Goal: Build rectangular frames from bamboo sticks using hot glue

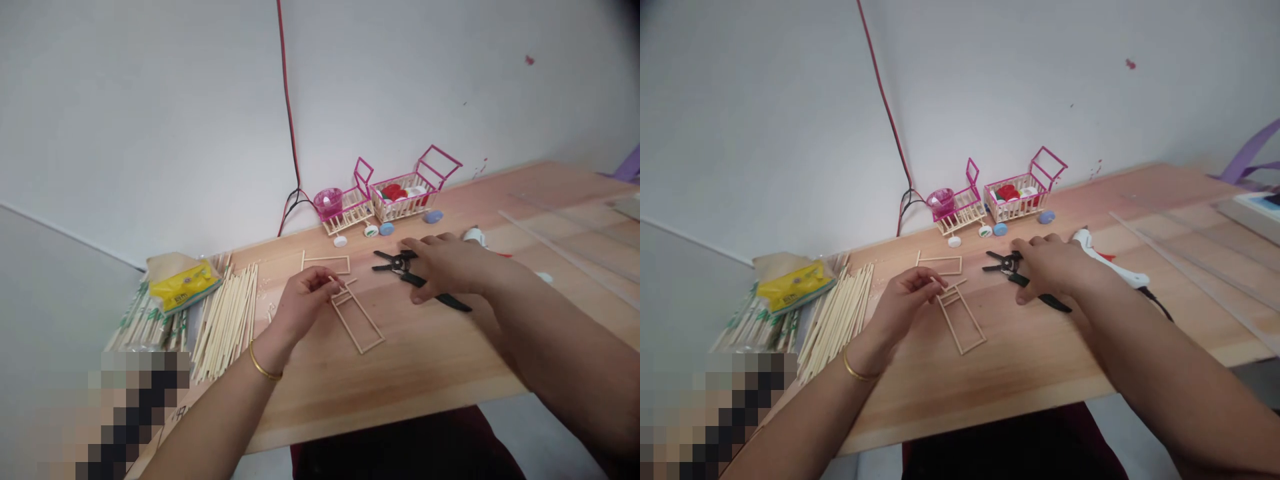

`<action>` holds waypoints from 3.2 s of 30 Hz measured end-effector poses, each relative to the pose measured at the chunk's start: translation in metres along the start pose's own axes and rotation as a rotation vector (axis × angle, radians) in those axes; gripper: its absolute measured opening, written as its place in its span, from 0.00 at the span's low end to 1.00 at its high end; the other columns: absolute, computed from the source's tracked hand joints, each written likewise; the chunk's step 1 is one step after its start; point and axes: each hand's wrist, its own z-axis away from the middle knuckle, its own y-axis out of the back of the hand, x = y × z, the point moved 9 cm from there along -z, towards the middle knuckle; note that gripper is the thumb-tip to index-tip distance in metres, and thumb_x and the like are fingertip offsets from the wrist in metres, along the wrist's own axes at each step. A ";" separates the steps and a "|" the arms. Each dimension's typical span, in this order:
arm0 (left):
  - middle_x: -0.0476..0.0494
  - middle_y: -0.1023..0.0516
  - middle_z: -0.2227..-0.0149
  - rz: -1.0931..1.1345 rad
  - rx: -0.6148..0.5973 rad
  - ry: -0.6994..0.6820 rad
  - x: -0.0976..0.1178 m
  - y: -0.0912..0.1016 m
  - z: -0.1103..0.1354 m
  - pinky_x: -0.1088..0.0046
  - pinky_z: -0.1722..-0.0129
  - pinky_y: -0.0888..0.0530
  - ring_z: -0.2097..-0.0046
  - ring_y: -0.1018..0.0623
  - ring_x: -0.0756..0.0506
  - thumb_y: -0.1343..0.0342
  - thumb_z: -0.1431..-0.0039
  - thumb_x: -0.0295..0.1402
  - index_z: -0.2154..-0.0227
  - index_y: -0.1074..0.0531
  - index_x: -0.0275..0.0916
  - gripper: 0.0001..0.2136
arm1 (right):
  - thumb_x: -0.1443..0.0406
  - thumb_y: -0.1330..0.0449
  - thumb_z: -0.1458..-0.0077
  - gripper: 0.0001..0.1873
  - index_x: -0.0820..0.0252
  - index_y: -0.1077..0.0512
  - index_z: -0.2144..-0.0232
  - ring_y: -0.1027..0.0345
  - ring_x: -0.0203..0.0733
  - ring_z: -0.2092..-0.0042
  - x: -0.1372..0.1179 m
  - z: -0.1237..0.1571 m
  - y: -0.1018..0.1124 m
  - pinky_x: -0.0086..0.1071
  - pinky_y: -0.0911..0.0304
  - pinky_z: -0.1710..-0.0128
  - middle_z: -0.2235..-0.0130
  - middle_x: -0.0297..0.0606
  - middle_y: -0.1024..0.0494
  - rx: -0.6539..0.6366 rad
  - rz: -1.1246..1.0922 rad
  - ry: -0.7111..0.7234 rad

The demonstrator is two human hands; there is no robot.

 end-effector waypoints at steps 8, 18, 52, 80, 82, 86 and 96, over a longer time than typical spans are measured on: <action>0.47 0.24 0.73 0.464 -0.002 0.183 -0.009 0.001 0.001 0.79 0.71 0.26 0.70 0.23 0.52 0.37 0.54 0.26 0.70 0.30 0.33 0.08 | 0.52 0.40 0.62 0.24 0.63 0.30 0.65 0.33 0.53 0.63 -0.013 -0.006 0.000 0.39 0.43 0.68 0.61 0.49 0.30 0.080 -0.013 0.067; 0.48 0.26 0.71 0.688 -0.098 0.230 -0.007 -0.004 0.001 0.83 0.71 0.26 0.70 0.24 0.54 0.40 0.51 0.22 0.68 0.30 0.34 0.08 | 0.61 0.44 0.54 0.17 0.57 0.32 0.60 0.32 0.46 0.64 -0.035 0.000 0.016 0.37 0.37 0.68 0.63 0.40 0.26 0.039 -0.607 0.288; 0.49 0.26 0.74 0.292 -0.017 0.181 -0.014 -0.012 0.007 0.77 0.73 0.30 0.74 0.26 0.53 0.39 0.51 0.34 0.66 0.30 0.34 0.11 | 0.66 0.45 0.50 0.22 0.58 0.40 0.51 0.32 0.45 0.53 -0.055 0.008 0.043 0.41 0.37 0.52 0.55 0.44 0.29 0.368 -1.027 0.432; 0.49 0.29 0.73 0.188 -0.242 -0.063 0.007 -0.032 0.015 0.73 0.68 0.30 0.73 0.27 0.52 0.46 0.42 0.37 0.65 0.32 0.38 0.08 | 0.64 0.40 0.59 0.25 0.62 0.36 0.55 0.39 0.51 0.57 -0.102 0.046 0.055 0.43 0.43 0.55 0.59 0.47 0.31 0.478 -0.491 0.674; 0.49 0.28 0.73 0.164 -0.228 -0.064 0.006 -0.031 0.014 0.73 0.68 0.30 0.73 0.27 0.52 0.46 0.42 0.36 0.65 0.32 0.38 0.07 | 0.64 0.41 0.59 0.25 0.63 0.36 0.55 0.39 0.51 0.57 -0.103 0.046 0.055 0.43 0.43 0.55 0.59 0.47 0.30 0.476 -0.486 0.676; 0.48 0.28 0.74 0.129 -0.229 -0.077 0.005 -0.030 0.013 0.74 0.68 0.31 0.73 0.27 0.52 0.47 0.41 0.36 0.64 0.32 0.37 0.08 | 0.64 0.41 0.59 0.25 0.64 0.35 0.55 0.40 0.51 0.56 -0.103 0.047 0.055 0.43 0.44 0.55 0.59 0.47 0.31 0.492 -0.458 0.667; 0.48 0.29 0.73 0.104 -0.258 -0.105 0.003 -0.030 0.012 0.73 0.68 0.31 0.72 0.28 0.52 0.49 0.39 0.33 0.63 0.32 0.36 0.06 | 0.64 0.41 0.59 0.24 0.63 0.36 0.56 0.40 0.50 0.57 -0.104 0.047 0.055 0.44 0.45 0.54 0.59 0.46 0.31 0.519 -0.422 0.670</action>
